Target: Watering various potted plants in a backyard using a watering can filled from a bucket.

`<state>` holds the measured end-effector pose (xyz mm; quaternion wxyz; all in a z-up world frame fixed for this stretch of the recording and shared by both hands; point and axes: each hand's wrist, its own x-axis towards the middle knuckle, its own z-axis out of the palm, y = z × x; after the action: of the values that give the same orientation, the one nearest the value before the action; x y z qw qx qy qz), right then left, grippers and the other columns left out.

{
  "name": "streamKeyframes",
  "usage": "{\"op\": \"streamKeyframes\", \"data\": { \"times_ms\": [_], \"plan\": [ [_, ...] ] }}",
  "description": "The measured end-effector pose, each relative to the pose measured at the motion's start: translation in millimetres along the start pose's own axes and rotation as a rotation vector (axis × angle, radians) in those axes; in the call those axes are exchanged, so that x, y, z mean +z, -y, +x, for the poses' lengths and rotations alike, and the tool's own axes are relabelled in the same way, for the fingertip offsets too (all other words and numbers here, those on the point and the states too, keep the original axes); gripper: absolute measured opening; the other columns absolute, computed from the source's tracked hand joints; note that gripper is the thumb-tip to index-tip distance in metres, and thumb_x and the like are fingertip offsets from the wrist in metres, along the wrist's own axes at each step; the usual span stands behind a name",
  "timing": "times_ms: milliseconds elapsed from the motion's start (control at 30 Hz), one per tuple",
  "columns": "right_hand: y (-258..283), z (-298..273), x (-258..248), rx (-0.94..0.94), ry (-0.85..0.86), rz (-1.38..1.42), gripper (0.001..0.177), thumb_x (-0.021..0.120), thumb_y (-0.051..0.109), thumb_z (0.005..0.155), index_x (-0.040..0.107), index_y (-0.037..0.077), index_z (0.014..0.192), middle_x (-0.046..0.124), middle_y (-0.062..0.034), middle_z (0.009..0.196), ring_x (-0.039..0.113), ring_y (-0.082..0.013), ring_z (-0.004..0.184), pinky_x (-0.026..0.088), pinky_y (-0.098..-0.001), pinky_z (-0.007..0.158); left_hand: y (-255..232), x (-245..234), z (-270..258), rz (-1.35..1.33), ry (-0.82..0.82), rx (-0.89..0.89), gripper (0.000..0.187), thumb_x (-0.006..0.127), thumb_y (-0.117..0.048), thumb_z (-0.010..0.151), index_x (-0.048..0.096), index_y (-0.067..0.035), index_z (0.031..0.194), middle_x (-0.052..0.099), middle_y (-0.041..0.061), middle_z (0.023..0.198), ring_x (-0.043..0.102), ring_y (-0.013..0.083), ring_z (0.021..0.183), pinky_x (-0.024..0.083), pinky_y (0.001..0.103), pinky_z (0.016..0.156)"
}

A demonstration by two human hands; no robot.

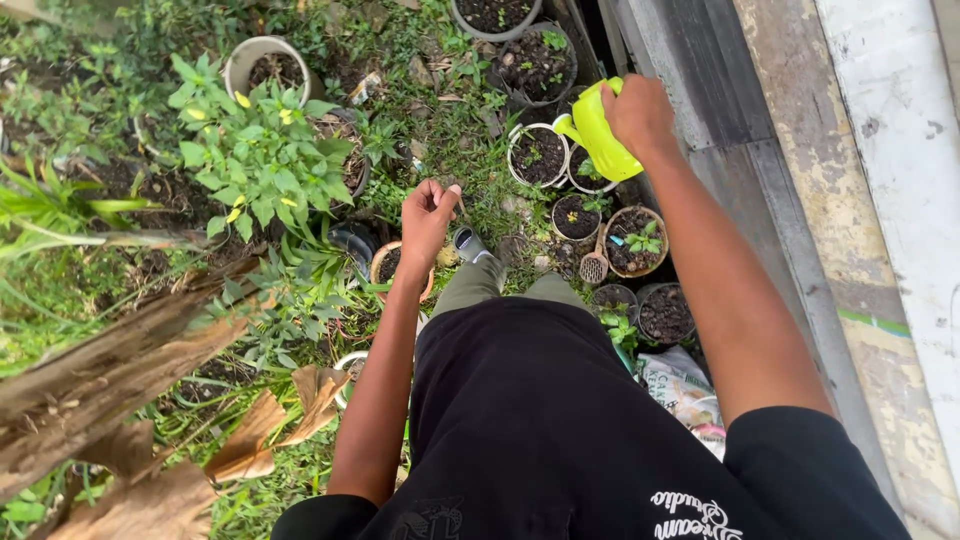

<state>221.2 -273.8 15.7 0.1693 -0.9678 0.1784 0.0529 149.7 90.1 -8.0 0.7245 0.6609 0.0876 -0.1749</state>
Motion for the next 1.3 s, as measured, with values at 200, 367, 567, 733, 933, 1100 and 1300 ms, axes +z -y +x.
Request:
{"op": "streamKeyframes", "data": {
  "times_ms": [200,367,567,733,933,1100,1300],
  "plan": [
    [-8.9,-11.8,-7.6,-0.032,0.014,-0.003,0.044,0.069,0.038,0.101,0.071,-0.005,0.1,0.069,-0.0304,0.092,0.067,-0.0485,0.088,0.053,-0.0547,0.078,9.3,5.4,9.0,-0.026,0.058,0.008,0.037,0.072,-0.014,0.097,0.041,-0.013,0.076,0.046,-0.005,0.069,0.048,0.0056,0.062,0.038,0.024,0.057],
    [-10.0,-24.5,-24.4,-0.015,-0.019,0.026,0.043,0.069,0.037,0.102,0.071,-0.006,0.1,0.069,-0.0305,0.09,0.066,-0.0488,0.086,0.052,-0.0553,0.076,1.1,16.8,13.5,-0.04,0.101,-0.004,0.036,0.071,-0.014,0.096,0.042,-0.013,0.076,0.047,-0.005,0.068,0.049,0.0057,0.06,0.038,0.024,0.056],
    [-18.1,-29.7,-31.5,-0.063,-0.07,0.026,0.042,0.069,0.037,0.102,0.071,-0.006,0.101,0.069,-0.0315,0.09,0.066,-0.05,0.085,0.051,-0.0562,0.075,4.7,25.7,18.3,-0.019,0.121,0.028,0.036,0.072,-0.015,0.096,0.043,-0.013,0.076,0.048,-0.005,0.068,0.05,0.0059,0.061,0.039,0.024,0.057],
    [-17.2,-35.4,-34.4,-0.082,-0.06,0.004,0.043,0.069,0.038,0.102,0.071,-0.005,0.1,0.069,-0.0315,0.089,0.066,-0.0498,0.085,0.052,-0.0562,0.076,-5.6,26.5,11.9,0.035,0.102,0.011,0.035,0.072,-0.016,0.095,0.043,-0.013,0.075,0.048,-0.005,0.068,0.05,0.0059,0.061,0.038,0.024,0.056],
    [-12.4,-34.0,-34.0,-0.088,-0.044,-0.037,0.045,0.069,0.042,0.101,0.072,-0.003,0.1,0.069,-0.0304,0.086,0.067,-0.0491,0.083,0.053,-0.0563,0.074,0.2,21.4,7.4,0.008,0.094,0.005,0.035,0.071,-0.015,0.096,0.043,-0.013,0.075,0.046,-0.005,0.068,0.049,0.0064,0.06,0.038,0.025,0.056],
    [-7.7,-36.6,-31.7,-0.113,-0.022,-0.046,0.047,0.07,0.044,0.1,0.072,-0.002,0.102,0.07,-0.0285,0.084,0.068,-0.047,0.08,0.053,-0.0554,0.072,-0.6,20.7,3.1,-0.016,0.096,0.02,0.034,0.071,-0.014,0.096,0.043,-0.013,0.075,0.046,-0.006,0.069,0.05,0.0061,0.062,0.043,0.024,0.06],
    [-6.4,-38.3,-34.5,-0.109,0.036,-0.05,0.047,0.071,0.045,0.099,0.072,-0.002,0.102,0.071,-0.026,0.084,0.07,-0.0436,0.079,0.055,-0.0535,0.071,-7.0,26.9,-4.5,-0.018,0.077,0.013,0.035,0.072,-0.014,0.095,0.043,-0.012,0.075,0.047,-0.005,0.069,0.051,0.007,0.062,0.039,0.025,0.057]
  ]
}}
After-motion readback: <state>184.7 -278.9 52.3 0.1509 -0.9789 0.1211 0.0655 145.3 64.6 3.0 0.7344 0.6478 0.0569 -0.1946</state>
